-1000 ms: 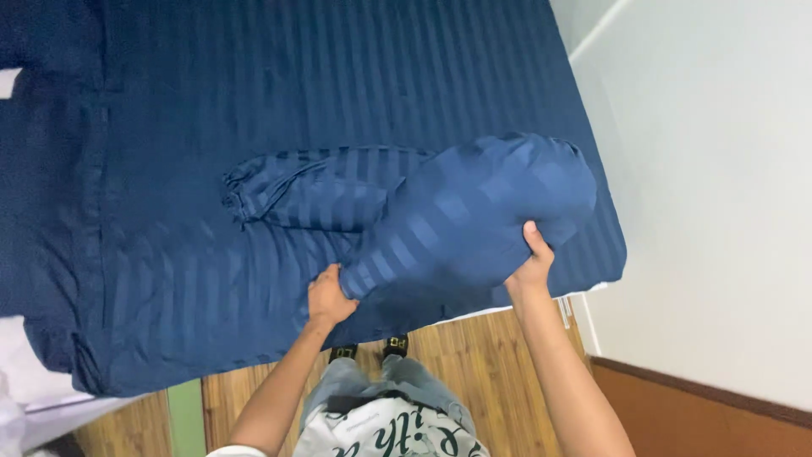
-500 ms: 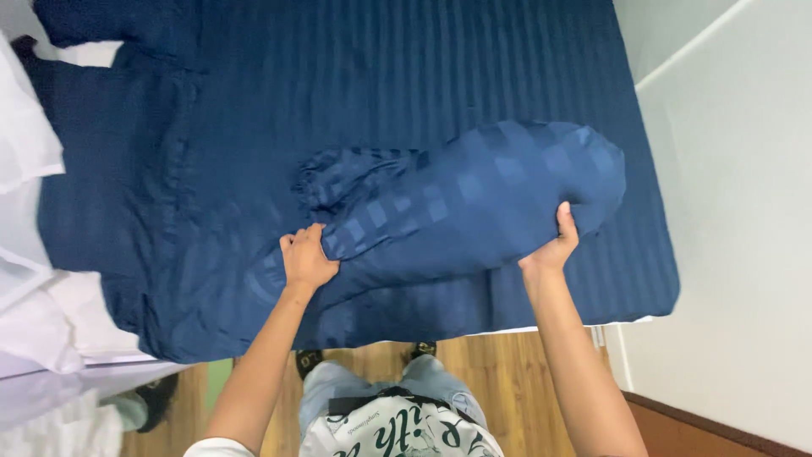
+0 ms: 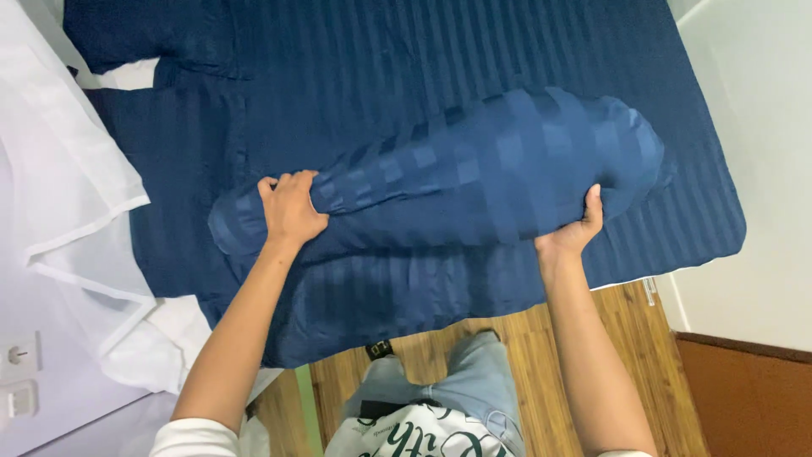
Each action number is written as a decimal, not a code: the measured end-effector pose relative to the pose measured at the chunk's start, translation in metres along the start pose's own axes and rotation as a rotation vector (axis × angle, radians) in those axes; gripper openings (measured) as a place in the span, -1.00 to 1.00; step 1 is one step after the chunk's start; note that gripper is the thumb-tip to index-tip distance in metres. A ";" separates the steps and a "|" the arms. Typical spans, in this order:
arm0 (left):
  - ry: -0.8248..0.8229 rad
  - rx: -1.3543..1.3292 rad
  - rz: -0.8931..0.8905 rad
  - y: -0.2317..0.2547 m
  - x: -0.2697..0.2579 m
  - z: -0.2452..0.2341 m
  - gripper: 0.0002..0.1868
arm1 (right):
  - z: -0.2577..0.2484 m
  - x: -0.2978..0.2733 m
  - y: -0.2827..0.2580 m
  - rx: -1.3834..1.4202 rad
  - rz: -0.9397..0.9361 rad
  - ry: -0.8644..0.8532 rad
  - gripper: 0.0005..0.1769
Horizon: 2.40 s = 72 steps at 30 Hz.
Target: Arranging pillows and bolsters on a bed with blue striped sheets.
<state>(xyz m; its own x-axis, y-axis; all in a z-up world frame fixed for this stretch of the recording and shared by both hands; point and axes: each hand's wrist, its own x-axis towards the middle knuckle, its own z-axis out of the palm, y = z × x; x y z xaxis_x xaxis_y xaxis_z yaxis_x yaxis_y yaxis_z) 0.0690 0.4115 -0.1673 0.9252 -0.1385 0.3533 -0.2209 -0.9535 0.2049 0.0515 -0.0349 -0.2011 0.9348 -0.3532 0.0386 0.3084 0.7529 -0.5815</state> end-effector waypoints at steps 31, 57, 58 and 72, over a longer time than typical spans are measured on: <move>0.000 0.029 -0.039 -0.096 0.127 -0.028 -0.32 | 0.081 0.110 0.092 0.022 0.118 0.062 -0.15; -0.229 0.334 -0.102 -0.282 0.340 0.144 -0.22 | 0.057 0.366 0.379 -0.022 0.417 0.230 -0.06; -0.238 0.330 -0.105 -0.291 0.344 0.153 -0.22 | 0.054 0.373 0.392 -0.028 0.423 0.237 -0.06; -0.132 0.316 -0.321 -0.340 0.334 0.169 0.03 | -0.026 0.437 0.447 -0.140 0.740 0.098 0.05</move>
<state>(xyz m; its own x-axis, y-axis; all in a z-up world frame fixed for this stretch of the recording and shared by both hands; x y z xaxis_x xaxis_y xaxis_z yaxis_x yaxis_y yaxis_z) 0.5051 0.6441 -0.2733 0.9673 0.1632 0.1941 0.1684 -0.9857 -0.0102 0.5934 0.1325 -0.4656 0.8670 0.1637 -0.4707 -0.4246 0.7372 -0.5256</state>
